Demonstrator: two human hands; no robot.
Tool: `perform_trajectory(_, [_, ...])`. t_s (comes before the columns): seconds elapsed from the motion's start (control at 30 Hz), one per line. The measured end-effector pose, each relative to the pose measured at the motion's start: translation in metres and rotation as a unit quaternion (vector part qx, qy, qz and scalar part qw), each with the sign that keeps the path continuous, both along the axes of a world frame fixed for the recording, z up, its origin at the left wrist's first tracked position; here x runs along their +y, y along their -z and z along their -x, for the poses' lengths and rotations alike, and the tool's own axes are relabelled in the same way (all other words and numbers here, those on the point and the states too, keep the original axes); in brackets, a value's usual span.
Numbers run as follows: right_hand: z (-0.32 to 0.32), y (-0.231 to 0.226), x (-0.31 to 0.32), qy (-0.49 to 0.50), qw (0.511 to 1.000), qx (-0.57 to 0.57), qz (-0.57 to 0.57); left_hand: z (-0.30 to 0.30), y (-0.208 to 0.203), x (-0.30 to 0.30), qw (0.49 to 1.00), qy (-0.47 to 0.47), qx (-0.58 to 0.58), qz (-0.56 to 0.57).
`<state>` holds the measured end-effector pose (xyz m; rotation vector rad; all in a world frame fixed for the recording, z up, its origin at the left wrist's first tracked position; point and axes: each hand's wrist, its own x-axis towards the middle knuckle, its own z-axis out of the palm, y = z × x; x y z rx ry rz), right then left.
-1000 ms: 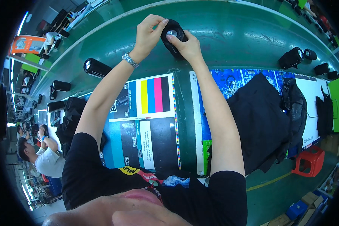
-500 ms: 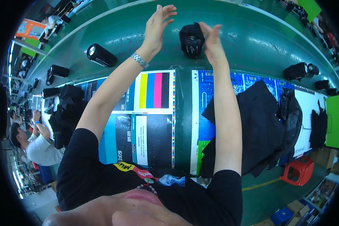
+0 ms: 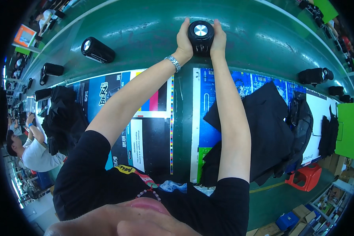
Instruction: The person fits black fabric covers over cylindrical electronic components by hand and positions them on a workstation table.
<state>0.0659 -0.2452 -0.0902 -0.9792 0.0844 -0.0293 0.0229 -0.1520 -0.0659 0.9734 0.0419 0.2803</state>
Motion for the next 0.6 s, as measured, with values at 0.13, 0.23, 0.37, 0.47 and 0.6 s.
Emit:
perform_trajectory(0.13, [-0.01,0.008,-0.007,0.101,0.98,-0.063,0.16,-0.013,0.014,-0.006,0.997,-0.068,0.019,-0.037])
perform_trajectory(0.23, [-0.007,0.008,0.003,0.164,0.944,-0.11,0.264,-0.015,0.011,0.002,0.993,-0.108,0.027,-0.051])
perform_trajectory(0.37, [0.001,0.007,-0.003,0.13,0.974,0.06,0.177,0.011,0.003,0.011,0.943,-0.122,0.126,-0.283])
perform_trajectory(0.47, [0.012,-0.001,-0.036,0.115,0.975,0.118,0.149,0.06,-0.018,0.045,0.944,-0.056,0.046,-0.322])
perform_trajectory(0.6, [0.009,0.012,-0.096,0.149,0.966,0.029,0.208,0.177,-0.056,0.165,0.875,-0.039,-0.026,-0.483])
